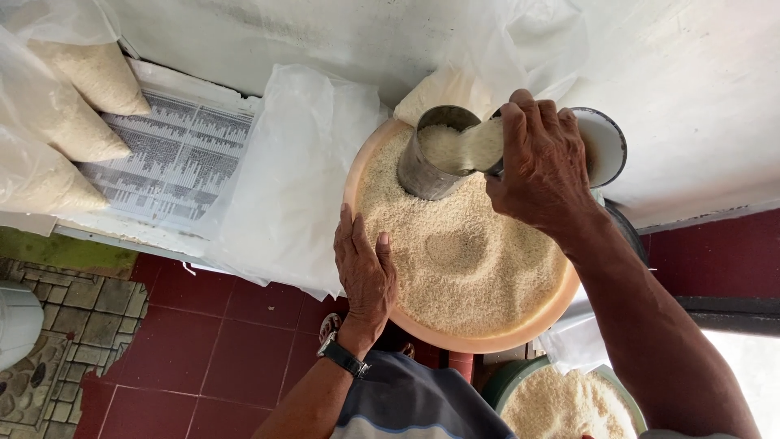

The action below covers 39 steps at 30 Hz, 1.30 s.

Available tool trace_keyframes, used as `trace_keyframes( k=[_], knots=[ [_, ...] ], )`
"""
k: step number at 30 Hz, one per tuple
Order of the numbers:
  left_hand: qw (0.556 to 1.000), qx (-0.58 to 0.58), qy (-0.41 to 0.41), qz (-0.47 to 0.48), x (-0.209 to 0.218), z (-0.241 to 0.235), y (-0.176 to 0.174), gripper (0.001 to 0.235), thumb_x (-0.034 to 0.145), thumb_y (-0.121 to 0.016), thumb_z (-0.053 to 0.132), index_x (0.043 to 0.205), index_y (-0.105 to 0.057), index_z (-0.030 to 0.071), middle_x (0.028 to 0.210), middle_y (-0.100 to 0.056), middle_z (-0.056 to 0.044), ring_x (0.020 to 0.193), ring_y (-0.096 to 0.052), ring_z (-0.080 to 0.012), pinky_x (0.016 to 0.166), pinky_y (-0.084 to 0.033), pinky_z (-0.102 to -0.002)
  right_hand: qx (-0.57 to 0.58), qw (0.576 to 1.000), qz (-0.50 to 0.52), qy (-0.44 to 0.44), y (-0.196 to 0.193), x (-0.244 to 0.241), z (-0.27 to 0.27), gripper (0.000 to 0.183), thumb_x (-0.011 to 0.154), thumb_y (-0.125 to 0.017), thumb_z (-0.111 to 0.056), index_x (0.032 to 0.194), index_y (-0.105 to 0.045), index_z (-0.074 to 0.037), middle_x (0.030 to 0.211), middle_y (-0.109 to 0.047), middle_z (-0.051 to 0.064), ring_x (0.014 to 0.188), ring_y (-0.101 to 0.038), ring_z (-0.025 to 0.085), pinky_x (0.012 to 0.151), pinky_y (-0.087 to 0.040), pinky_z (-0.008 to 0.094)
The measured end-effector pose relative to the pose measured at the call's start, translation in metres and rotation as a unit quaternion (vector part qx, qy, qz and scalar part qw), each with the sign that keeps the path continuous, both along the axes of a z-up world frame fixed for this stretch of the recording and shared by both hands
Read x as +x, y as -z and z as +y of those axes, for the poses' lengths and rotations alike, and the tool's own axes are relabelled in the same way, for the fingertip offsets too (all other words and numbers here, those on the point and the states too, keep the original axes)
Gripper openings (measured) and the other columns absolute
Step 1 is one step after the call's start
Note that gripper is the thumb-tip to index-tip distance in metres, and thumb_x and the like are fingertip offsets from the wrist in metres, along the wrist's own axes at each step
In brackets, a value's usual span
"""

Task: Measuring rice from a large bowl using metal cups and a leveling tool, then pouring it into a plastic bag.

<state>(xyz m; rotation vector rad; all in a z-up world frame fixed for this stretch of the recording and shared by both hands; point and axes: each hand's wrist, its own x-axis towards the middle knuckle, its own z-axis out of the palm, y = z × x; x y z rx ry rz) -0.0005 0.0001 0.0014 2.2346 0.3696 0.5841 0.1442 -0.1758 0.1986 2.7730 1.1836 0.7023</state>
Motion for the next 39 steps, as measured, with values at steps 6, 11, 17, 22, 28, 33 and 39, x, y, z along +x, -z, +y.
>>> trace_keyframes(
  k=[6, 11, 17, 22, 28, 33, 39],
  knots=[
    [1.000, 0.006, 0.000, -0.002, 0.001, 0.001, 0.000, 0.050, 0.111, -0.046, 0.032, 0.151, -0.040, 0.002, 0.167, -0.027, -0.021, 0.141, -0.041, -0.0507, 0.105, -0.045, -0.063, -0.017, 1.000, -0.019, -0.003, -0.014, 0.000, 0.001, 0.077, 0.055, -0.083, -0.011, 0.121, -0.048, 0.001, 0.114, -0.054, 0.022, 0.097, -0.060, 0.044, 0.074, -0.044, 0.051],
    [0.998, 0.031, 0.012, -0.060, 0.000, 0.003, -0.004, 0.048, 0.111, -0.048, 0.026, 0.145, -0.043, -0.008, 0.164, -0.032, -0.027, 0.149, -0.041, -0.0437, 0.124, -0.037, -0.055, -0.072, 0.997, -0.021, 0.015, -0.018, -0.001, 0.006, 0.065, 0.064, -0.073, -0.016, 0.120, -0.047, 0.002, 0.129, -0.054, 0.025, 0.098, -0.054, 0.038, 0.079, -0.042, 0.050],
    [0.997, 0.030, 0.016, -0.064, 0.000, 0.003, -0.005, 0.048, 0.112, -0.046, 0.027, 0.145, -0.043, -0.008, 0.164, -0.030, -0.027, 0.150, -0.040, -0.0440, 0.124, -0.036, -0.054, -0.106, 0.993, -0.051, 0.013, -0.015, 0.001, 0.011, 0.074, 0.065, -0.079, -0.018, 0.128, -0.049, 0.004, 0.134, -0.055, 0.026, 0.103, -0.057, 0.038, 0.087, -0.046, 0.055],
    [0.997, 0.030, 0.015, -0.072, 0.001, 0.003, 0.000, 0.048, 0.111, -0.047, 0.026, 0.144, -0.044, -0.008, 0.164, -0.032, -0.027, 0.149, -0.041, -0.0446, 0.124, -0.036, -0.054, -0.113, 0.992, -0.058, 0.015, -0.017, 0.004, 0.013, 0.068, 0.067, -0.075, -0.018, 0.127, -0.049, 0.002, 0.132, -0.055, 0.026, 0.102, -0.056, 0.037, 0.088, -0.045, 0.055],
    [0.997, 0.034, 0.016, -0.073, 0.001, 0.003, -0.002, 0.047, 0.112, -0.047, 0.026, 0.144, -0.044, -0.008, 0.165, -0.031, -0.026, 0.148, -0.043, -0.0437, 0.123, -0.037, -0.055, -0.134, 0.988, -0.076, 0.017, -0.019, 0.004, 0.011, 0.063, 0.067, -0.071, -0.016, 0.124, -0.052, 0.003, 0.135, -0.057, 0.027, 0.102, -0.057, 0.038, 0.088, -0.045, 0.056],
    [0.997, 0.033, 0.017, -0.074, 0.001, 0.003, -0.001, 0.049, 0.112, -0.046, 0.028, 0.146, -0.044, -0.008, 0.165, -0.030, -0.025, 0.149, -0.043, -0.0442, 0.124, -0.037, -0.055, -0.187, 0.975, -0.115, 0.035, -0.019, 0.005, 0.009, 0.060, 0.059, -0.067, -0.017, 0.115, -0.055, -0.003, 0.131, -0.059, 0.022, 0.099, -0.056, 0.034, 0.090, -0.044, 0.053],
    [0.996, 0.044, 0.017, -0.073, 0.001, 0.004, -0.003, 0.048, 0.112, -0.048, 0.026, 0.144, -0.045, -0.009, 0.164, -0.031, -0.027, 0.148, -0.044, -0.0457, 0.122, -0.039, -0.056, -0.204, 0.973, -0.104, 0.035, -0.020, 0.006, 0.008, 0.084, 0.045, -0.077, -0.025, 0.123, -0.056, -0.001, 0.136, -0.057, 0.024, 0.109, -0.057, 0.037, 0.095, -0.044, 0.058]
  ],
)
